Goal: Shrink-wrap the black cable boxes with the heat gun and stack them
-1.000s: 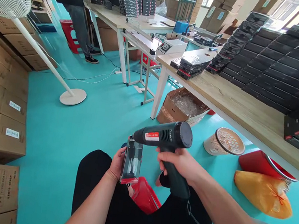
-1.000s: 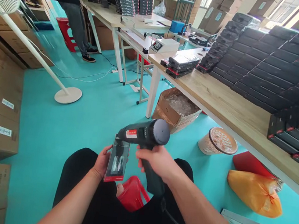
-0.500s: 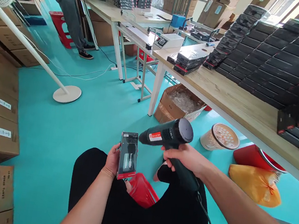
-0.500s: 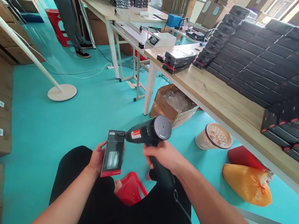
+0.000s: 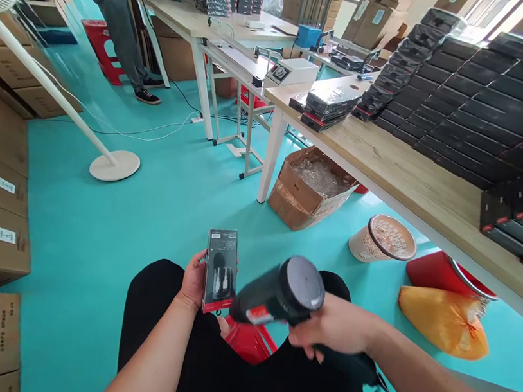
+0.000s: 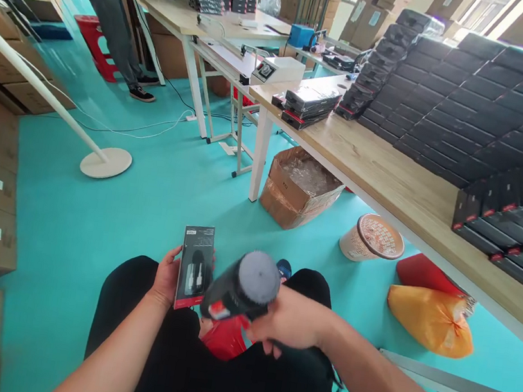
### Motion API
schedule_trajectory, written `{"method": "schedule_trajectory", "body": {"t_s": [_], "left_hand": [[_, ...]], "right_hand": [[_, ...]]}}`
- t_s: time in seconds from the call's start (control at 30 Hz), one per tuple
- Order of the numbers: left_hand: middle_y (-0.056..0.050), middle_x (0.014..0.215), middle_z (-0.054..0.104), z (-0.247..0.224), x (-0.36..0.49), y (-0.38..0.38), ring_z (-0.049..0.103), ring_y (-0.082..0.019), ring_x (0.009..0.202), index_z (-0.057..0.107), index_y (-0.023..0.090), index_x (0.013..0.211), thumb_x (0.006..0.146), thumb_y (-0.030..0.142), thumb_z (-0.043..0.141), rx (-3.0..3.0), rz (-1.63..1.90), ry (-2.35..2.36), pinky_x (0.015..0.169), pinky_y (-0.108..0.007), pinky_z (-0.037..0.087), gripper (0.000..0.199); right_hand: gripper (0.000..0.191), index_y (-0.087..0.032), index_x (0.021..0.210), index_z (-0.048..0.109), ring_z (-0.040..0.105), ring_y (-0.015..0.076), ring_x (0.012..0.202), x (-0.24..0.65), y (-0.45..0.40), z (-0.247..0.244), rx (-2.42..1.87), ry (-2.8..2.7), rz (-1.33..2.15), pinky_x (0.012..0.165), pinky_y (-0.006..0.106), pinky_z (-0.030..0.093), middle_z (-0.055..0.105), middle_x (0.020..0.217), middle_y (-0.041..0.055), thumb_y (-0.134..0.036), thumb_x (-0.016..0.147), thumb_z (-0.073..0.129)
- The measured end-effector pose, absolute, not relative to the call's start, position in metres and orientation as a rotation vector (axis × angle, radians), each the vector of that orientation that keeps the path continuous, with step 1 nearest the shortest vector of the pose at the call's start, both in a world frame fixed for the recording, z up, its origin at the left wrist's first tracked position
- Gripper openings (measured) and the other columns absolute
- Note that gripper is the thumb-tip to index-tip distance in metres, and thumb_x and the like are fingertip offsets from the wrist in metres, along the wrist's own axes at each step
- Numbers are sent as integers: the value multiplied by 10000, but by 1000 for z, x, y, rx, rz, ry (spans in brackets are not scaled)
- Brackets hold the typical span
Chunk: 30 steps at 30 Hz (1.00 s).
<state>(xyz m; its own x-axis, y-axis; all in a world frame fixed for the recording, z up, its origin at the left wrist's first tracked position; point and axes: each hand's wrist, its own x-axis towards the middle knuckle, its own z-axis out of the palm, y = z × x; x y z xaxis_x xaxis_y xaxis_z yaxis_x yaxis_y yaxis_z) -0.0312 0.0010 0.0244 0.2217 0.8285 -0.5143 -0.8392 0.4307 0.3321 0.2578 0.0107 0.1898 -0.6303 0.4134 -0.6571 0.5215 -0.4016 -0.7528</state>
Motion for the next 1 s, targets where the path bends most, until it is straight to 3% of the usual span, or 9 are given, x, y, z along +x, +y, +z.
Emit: {"method": "schedule_trajectory", "body": {"t_s": [0.1, 0.3, 0.57, 0.7, 0.87, 1.0], "left_hand": [[-193, 1074, 785, 24, -31, 0, 756, -324, 940, 686, 60, 1202, 887, 457, 538, -19, 1151, 664, 872, -447, 579, 528], [-206, 1063, 782, 20, -33, -1, 754, -355, 938, 688, 50, 1201, 886, 469, 542, 19, 1085, 678, 864, -475, 577, 544], [-192, 1036, 782, 20, -34, -2, 745, -375, 978, 655, 78, 1270, 878, 463, 582, -37, 1201, 677, 908, -526, 566, 554], [-186, 1007, 781, 21, -34, 0, 757, -326, 877, 670, 71, 1204, 898, 451, 580, -91, 1280, 778, 850, -480, 591, 497], [-148, 953, 780, 11, -38, 11, 756, -301, 885, 677, 125, 1128, 979, 434, 490, -207, 1459, 873, 866, -489, 593, 390], [-94, 956, 784, 3, -44, 12, 756, -265, 910, 687, 171, 1079, 998, 367, 510, -268, 1574, 795, 868, -430, 597, 277]], "right_hand": [[79, -188, 659, 603, 550, 134, 491, 263, 3, 186, 1257, 1601, -2254, 496, 265, 463, 595, 526, -28, -226, 675, 670], [191, -191, 941, 629, 561, 146, 517, 240, 37, 190, 1735, 1727, -2550, 523, 277, 470, 625, 576, -29, -286, 783, 680], [140, -182, 786, 668, 547, 147, 475, 268, 7, 194, 1319, 1514, -2291, 478, 272, 455, 599, 525, -37, -194, 646, 679], [258, -161, 912, 691, 529, 146, 526, 270, -24, 182, 1654, 1445, -2529, 536, 284, 449, 612, 561, -17, -353, 739, 690], [339, -158, 684, 662, 522, 153, 548, 242, -49, 171, 1546, 1367, -2724, 577, 318, 452, 595, 580, 14, -478, 710, 768], [358, -174, 909, 695, 547, 183, 604, 233, -52, 163, 1817, 1444, -2876, 602, 329, 460, 612, 620, 7, -501, 775, 751]]}}
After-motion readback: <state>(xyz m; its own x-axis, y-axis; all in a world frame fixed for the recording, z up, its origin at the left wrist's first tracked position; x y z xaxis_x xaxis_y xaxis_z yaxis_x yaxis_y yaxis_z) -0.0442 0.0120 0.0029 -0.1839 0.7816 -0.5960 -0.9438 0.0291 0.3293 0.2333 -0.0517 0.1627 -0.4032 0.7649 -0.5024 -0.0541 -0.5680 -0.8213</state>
